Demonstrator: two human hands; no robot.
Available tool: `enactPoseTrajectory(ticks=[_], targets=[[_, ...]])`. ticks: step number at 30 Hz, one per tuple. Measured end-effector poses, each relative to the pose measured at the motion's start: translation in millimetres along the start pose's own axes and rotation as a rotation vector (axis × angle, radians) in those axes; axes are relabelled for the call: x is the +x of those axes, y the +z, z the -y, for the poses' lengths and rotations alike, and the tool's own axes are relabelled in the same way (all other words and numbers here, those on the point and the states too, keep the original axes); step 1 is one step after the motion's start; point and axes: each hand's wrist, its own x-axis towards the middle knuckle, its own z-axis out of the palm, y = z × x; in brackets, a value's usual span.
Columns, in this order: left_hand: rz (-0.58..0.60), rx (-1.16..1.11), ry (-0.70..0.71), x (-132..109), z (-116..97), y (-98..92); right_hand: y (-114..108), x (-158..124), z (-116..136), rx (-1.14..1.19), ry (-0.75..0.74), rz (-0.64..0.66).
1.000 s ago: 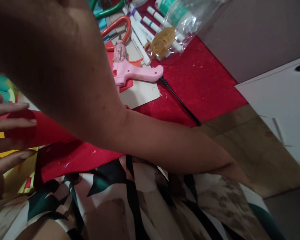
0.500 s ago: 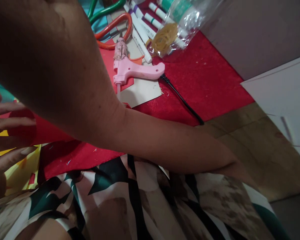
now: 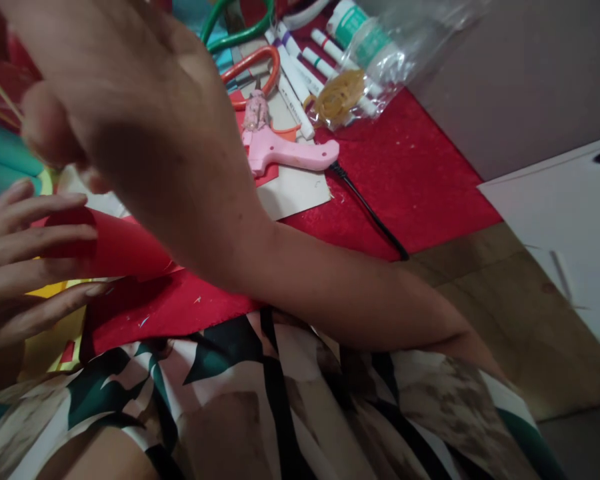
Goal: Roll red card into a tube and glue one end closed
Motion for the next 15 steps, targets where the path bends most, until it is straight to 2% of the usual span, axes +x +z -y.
enactPoseTrajectory(ticks=[1,2,3,4,5,8,11,13,15], targets=[[0.089,0.022,0.090,-2,4,-1.0,2,-4,9,0.010,0.238,0.029],[0.184,0.047,0.185,-4,9,-2.6,2,-8,16,0.075,0.360,0.056],[0.242,0.067,0.279,-5,14,-4.6,2,-13,22,0.218,0.239,0.119],[0.239,0.060,0.337,-6,18,-7.0,1,-18,26,0.334,0.151,0.196],[0.216,0.045,0.356,-8,21,-9.4,0,-21,28,0.394,0.133,0.183],[0.060,-0.008,0.275,-10,23,-15.6,0,-24,25,0.354,0.221,0.173],[-0.183,-0.015,0.187,-13,32,-17.3,5,-22,21,0.285,0.274,0.179],[-0.320,0.005,0.144,-15,46,-15.4,8,-22,18,0.259,0.295,0.237],[-0.349,0.074,0.118,-17,66,-11.6,10,-23,15,0.237,0.316,0.291]])
